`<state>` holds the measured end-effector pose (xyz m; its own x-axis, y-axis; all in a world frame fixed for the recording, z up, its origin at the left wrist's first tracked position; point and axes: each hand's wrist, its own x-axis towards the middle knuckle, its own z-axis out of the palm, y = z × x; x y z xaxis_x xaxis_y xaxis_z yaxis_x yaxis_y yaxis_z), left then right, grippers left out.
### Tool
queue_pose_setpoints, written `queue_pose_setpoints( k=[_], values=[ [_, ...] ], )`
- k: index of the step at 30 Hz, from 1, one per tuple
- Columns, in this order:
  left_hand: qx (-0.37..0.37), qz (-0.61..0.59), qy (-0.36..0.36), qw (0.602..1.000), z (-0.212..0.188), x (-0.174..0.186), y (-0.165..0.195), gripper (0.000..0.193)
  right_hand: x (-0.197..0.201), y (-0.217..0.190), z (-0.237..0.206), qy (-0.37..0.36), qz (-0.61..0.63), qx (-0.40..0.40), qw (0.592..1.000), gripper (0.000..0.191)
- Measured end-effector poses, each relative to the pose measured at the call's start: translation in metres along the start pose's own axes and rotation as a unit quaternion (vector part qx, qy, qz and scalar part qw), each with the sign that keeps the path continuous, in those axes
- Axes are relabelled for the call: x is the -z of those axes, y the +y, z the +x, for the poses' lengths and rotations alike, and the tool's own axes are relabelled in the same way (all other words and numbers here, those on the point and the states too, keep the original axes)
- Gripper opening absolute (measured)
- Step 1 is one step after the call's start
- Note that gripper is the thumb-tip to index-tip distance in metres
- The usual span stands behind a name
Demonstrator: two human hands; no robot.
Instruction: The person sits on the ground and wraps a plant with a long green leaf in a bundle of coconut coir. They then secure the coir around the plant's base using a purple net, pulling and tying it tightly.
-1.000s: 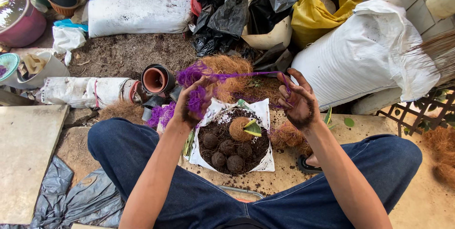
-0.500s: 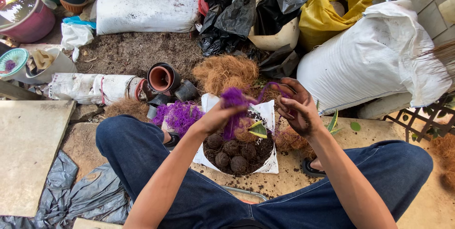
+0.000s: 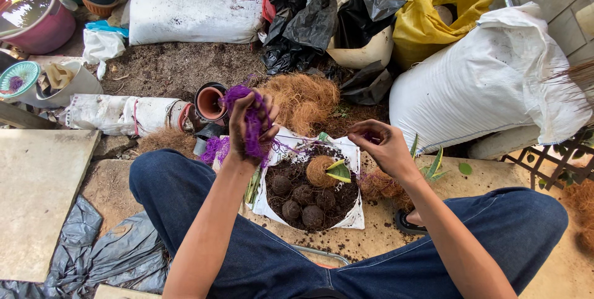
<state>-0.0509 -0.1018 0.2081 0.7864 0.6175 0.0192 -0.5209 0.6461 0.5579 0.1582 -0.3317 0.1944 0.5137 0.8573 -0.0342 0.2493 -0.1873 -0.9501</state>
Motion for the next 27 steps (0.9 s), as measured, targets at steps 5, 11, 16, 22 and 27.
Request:
queue_pose_setpoints(
  k=[5,11,16,22,27],
  values=[
    [0.052,0.387,0.111,0.914,-0.007,-0.008,-0.008,0.040,0.001,0.006,0.001,0.047,0.034,-0.003,0.998,0.026],
    [0.056,0.591,-0.038,0.804,-0.015,-0.027,-0.016,0.048,0.003,-0.008,-0.002,-0.020,-0.077,0.037,0.996,0.034],
    [0.039,0.766,-0.121,0.630,-0.017,-0.039,-0.020,0.076,0.006,-0.024,-0.002,-0.218,-0.406,-0.041,0.887,0.052],
    [0.052,0.829,-0.171,0.530,-0.018,-0.030,-0.026,0.037,0.018,-0.026,-0.003,-0.139,-0.355,0.052,0.923,0.028],
    [0.060,0.810,-0.106,0.574,-0.011,-0.020,-0.021,0.024,0.028,-0.027,-0.001,-0.049,-0.273,0.108,0.955,0.021]
  ],
)
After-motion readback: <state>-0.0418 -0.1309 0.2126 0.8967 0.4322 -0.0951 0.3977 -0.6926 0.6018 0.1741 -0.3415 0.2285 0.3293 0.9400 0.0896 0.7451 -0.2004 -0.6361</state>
